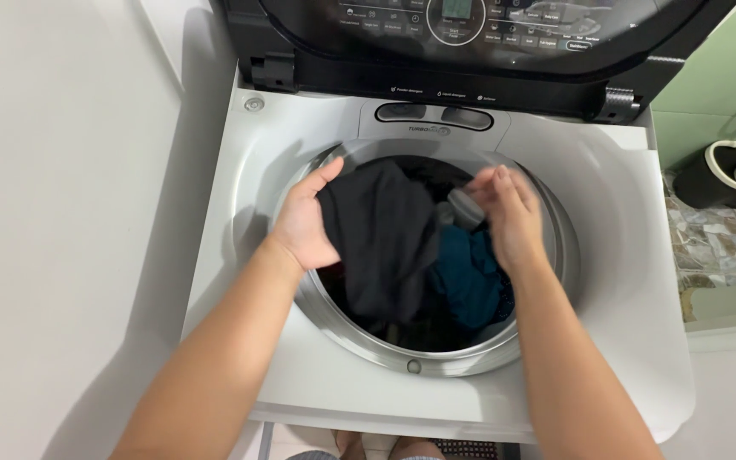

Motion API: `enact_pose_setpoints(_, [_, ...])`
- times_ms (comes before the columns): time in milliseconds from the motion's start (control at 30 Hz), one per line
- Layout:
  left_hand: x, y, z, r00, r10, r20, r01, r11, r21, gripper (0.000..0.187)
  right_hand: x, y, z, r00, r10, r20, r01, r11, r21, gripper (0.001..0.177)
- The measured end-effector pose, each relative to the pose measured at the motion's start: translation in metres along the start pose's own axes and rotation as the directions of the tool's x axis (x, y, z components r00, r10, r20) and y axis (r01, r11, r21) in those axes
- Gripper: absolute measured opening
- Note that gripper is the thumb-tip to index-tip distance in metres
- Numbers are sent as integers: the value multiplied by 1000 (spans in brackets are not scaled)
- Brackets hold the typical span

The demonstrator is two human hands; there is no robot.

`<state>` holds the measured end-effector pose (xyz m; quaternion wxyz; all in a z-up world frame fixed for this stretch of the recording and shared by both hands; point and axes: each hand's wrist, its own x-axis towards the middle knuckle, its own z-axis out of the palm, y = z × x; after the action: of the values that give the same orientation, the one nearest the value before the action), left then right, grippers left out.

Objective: Sorting clothes from a laundry basket and putting them into a washing machine.

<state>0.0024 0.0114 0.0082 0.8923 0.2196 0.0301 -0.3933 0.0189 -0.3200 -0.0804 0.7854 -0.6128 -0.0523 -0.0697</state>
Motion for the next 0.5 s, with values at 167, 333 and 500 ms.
enact_pose_setpoints(167, [-3,-10,38,979,127,158,-115,990,-80,58,-21,0,37,760,572,307,-600,800,-7,55])
enact_pose_setpoints(333, [-7,15,23,983,126,135,-142,982,123,45,-10,-19,24,855,343,389,-423,895,142,48])
enact_pose_setpoints(500, [-20,25,8,875,375,-307,-308,919,244,55,-12,-62,21,982,177,61,-186,875,447,46])
